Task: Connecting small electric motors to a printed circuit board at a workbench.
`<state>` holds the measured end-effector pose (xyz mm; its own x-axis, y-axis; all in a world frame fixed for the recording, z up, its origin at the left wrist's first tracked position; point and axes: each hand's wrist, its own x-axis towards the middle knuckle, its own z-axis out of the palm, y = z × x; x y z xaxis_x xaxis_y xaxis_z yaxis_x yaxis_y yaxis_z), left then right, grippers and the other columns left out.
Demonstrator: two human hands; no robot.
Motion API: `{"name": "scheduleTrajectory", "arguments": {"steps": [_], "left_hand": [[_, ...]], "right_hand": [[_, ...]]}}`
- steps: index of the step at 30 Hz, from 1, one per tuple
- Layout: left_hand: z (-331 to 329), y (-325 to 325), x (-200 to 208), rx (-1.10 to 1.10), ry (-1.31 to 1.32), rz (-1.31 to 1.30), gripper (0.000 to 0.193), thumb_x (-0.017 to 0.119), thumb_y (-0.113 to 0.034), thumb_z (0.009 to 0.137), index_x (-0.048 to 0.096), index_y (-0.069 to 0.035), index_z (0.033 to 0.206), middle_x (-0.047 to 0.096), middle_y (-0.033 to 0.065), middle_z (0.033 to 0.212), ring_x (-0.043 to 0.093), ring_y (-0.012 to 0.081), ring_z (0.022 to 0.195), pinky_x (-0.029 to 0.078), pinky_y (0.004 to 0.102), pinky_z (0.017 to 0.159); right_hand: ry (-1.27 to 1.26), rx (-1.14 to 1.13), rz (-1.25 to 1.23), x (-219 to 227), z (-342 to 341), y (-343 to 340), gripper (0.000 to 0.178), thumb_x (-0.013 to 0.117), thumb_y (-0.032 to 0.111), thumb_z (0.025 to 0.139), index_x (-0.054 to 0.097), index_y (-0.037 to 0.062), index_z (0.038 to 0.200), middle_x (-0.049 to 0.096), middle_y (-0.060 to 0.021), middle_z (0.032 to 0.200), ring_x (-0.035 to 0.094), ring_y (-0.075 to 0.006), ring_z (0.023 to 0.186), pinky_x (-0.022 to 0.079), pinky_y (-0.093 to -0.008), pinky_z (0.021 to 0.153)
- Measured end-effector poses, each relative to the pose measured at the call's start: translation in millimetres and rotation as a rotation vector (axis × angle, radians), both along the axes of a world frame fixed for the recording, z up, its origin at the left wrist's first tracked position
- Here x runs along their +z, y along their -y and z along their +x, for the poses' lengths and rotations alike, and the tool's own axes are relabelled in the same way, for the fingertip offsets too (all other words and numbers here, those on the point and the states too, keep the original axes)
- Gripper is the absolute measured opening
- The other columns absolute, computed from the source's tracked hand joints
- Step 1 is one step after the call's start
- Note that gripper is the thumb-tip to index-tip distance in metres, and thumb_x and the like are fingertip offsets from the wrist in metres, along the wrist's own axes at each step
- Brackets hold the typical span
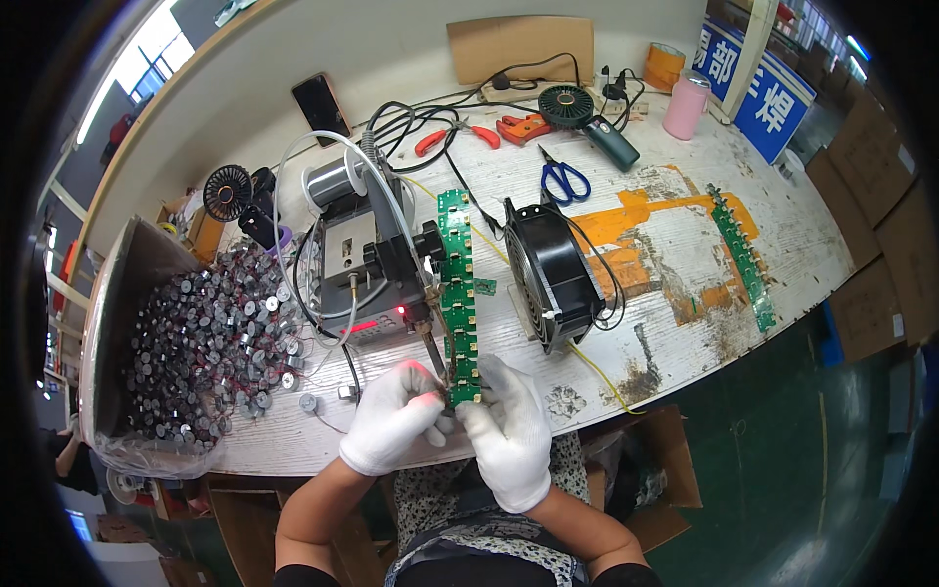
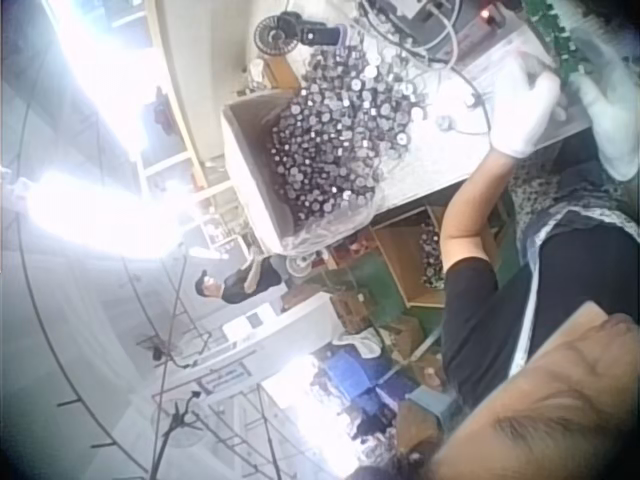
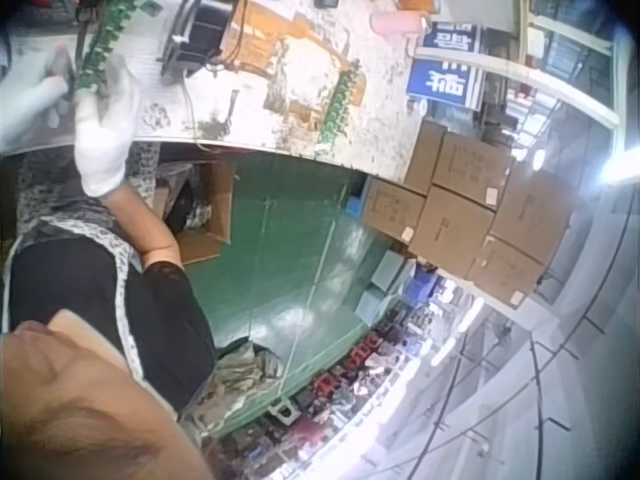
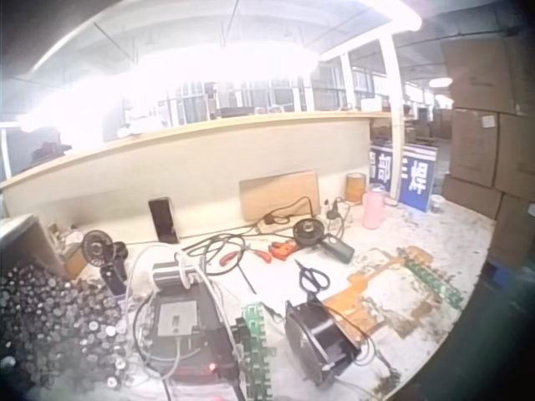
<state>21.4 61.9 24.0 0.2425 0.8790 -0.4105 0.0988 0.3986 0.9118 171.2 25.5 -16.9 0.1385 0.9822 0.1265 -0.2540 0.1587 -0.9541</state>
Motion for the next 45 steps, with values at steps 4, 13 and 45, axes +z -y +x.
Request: {"name": "scheduleTrajectory", "arguments": {"steps": [4,13,45], "left_hand": [[2,2,1,0.011,0.007,0.001,0.017,0.058,-0.010,0.087,0.054,0.006,0.094,0.063,0.0107,0.079,0.064,0.0145,0.062,0.052,0.0263,0.055],[1,2,-4,0.020,0.020,0.004,0.018,0.059,-0.011,0.088,0.054,0.005,0.094,0.064,0.0114,0.079,0.064,0.0147,0.061,0.052,0.0262,0.055],[6,3,7,0.013,-0.062,0.036,0.013,0.056,-0.008,0.087,0.053,0.005,0.089,0.062,0.0097,0.076,0.061,0.0125,0.059,0.051,0.0247,0.052]], "right_hand": [[-0.034,0.017,-0.085,9,0,0,0.050,0.055,-0.012,0.085,0.043,-0.0067,0.133,0.050,-0.0116,0.119,0.062,-0.0192,0.098,0.056,-0.0296,0.078],[-0.045,0.040,-0.110,7,1,-1,0.049,0.055,-0.010,0.087,0.041,-0.0079,0.134,0.051,-0.0126,0.118,0.063,-0.0192,0.095,0.056,-0.0300,0.077],[-0.075,0.051,-0.117,6,1,1,0.050,0.056,-0.011,0.086,0.043,-0.0064,0.135,0.049,-0.0109,0.121,0.061,-0.0193,0.102,0.054,-0.0298,0.085]]}}
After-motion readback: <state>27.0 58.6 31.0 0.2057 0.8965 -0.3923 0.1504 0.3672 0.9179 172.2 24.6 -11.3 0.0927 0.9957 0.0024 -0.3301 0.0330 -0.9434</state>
